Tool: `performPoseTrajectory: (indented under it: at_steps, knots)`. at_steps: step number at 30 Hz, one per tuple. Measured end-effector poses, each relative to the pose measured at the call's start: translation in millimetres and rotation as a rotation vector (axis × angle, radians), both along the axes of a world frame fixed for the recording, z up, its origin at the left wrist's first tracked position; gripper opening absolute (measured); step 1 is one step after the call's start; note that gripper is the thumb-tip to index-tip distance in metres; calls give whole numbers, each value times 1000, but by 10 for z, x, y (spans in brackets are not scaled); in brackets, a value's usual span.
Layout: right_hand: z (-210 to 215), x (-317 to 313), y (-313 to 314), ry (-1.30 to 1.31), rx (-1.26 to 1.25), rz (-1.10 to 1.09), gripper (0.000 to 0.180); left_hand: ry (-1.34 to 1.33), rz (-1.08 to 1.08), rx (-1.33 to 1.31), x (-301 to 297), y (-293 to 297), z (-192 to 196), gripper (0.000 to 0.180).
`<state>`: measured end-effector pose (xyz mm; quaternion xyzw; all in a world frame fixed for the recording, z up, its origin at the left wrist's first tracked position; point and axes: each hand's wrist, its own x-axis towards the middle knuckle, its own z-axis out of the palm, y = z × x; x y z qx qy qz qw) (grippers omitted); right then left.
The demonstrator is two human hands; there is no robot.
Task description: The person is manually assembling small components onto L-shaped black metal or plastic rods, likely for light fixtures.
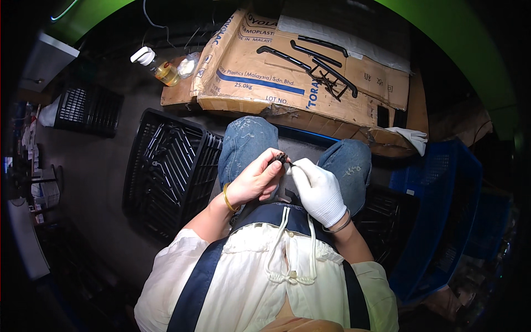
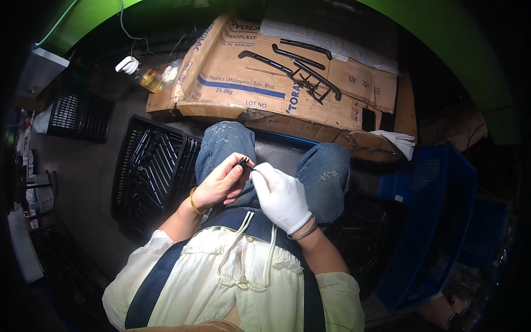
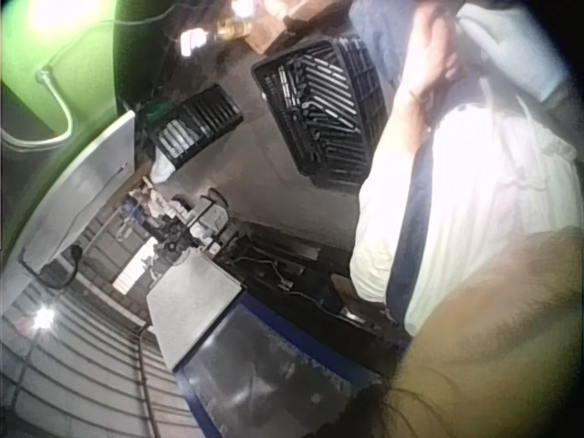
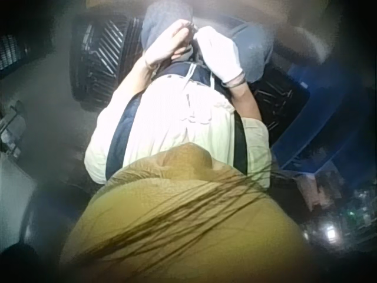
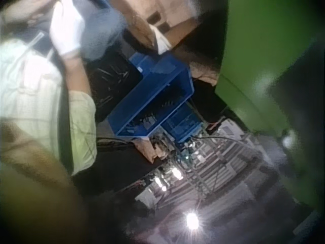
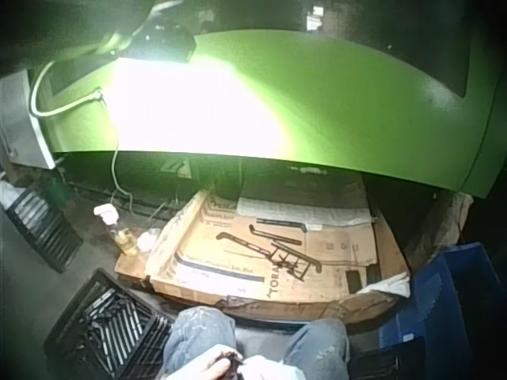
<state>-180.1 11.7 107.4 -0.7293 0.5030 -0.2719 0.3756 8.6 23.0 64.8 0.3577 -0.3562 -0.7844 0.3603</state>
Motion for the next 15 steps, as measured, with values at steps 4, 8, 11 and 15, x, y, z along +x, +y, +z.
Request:
performPoseTrajectory:
  at_steps: [4, 8, 11, 15]
  knots:
    - [53, 28, 3, 54, -13, 19, 14, -18, -26, -2, -24, 8, 22, 27]
    - [35, 20, 0, 97, 1, 47, 13, -37, -23, -4, -35, 6, 58, 25]
    - [65, 46, 12, 135, -48, 52, 15, -77, -25, -37, -10, 18, 61, 26]
    - [81, 10, 3, 150, 44, 74, 12, -118, -39, -49, -24, 17, 62, 26]
